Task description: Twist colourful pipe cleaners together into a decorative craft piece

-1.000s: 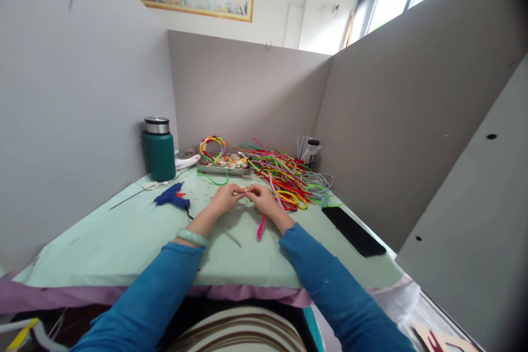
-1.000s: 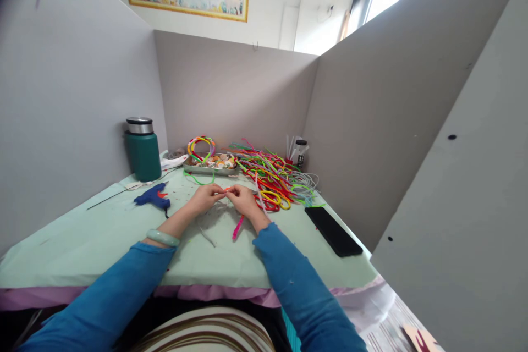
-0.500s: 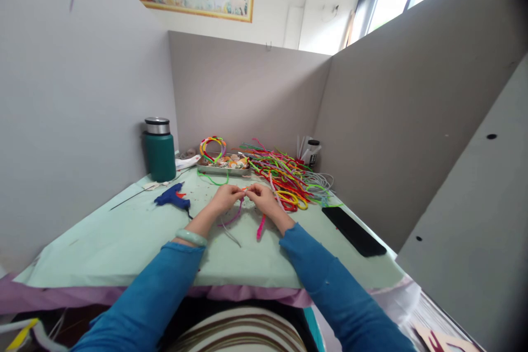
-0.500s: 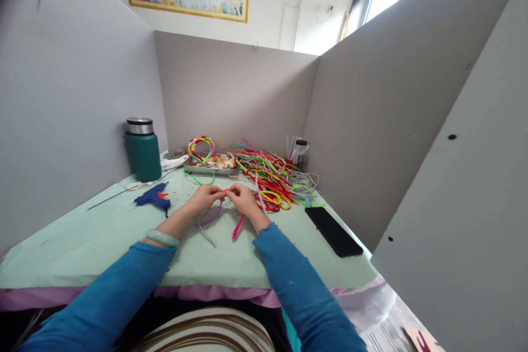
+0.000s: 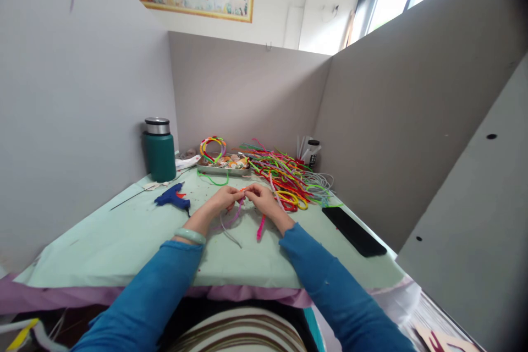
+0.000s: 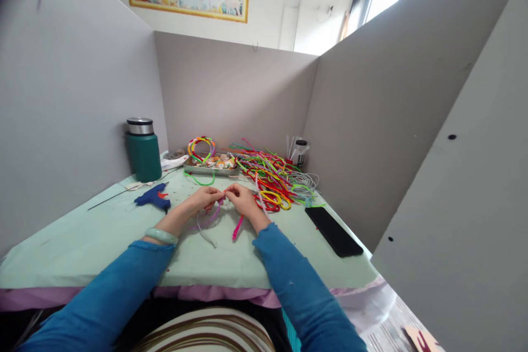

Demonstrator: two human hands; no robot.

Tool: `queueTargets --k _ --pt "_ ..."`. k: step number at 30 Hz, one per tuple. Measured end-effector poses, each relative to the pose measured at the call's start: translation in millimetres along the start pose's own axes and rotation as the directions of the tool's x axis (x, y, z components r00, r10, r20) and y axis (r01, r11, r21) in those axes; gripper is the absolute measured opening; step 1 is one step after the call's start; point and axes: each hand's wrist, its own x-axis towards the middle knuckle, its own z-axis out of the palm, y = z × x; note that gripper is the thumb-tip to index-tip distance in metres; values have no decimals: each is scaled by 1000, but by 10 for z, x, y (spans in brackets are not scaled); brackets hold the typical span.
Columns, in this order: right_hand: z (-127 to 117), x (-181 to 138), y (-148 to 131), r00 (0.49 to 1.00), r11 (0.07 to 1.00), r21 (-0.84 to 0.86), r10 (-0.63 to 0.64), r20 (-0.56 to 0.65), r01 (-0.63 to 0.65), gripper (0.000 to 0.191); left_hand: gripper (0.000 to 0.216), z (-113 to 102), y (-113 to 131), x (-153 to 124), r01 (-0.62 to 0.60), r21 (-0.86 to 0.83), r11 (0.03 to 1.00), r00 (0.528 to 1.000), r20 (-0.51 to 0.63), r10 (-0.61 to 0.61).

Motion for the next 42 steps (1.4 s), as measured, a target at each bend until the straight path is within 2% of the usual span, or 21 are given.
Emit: queueTargets --k 5,10,15,19,24,36,39,42 --pt "0 -1 -6 999 999 -12 -38 39 39 17 43 15 31 -12 70 -87 994 995 71 -64" --pt "-1 2 -16 998 998 -23 -49 46 50 17 41 24 40 -14 92 -182 979 988 135 -68" --pt "-12 3 -21 998 999 -31 -36 48 37 17 26 25 26 2 110 -224 968 984 161 -75" --pt "-14 9 3 999 999 -41 -28 40 30 19 8 23 13 -1 94 -174 980 984 168 -65" --pt "0 23 40 999 999 -38 -26 45 28 17 13 22 -1 -12 17 -61 998 993 114 -10" --pt "6 28 36 999 1000 -23 0 54 1 14 28 6 -5 36 -40 242 969 997 -58 56" --pt "11 22 31 999 1000 -16 20 41 -20 14 26 3 23 45 -97 270 958 982 -133 137" --pt "9 12 7 999 999 -19 30 26 -29 13 27 5 45 44 -116 267 957 975 -155 161"
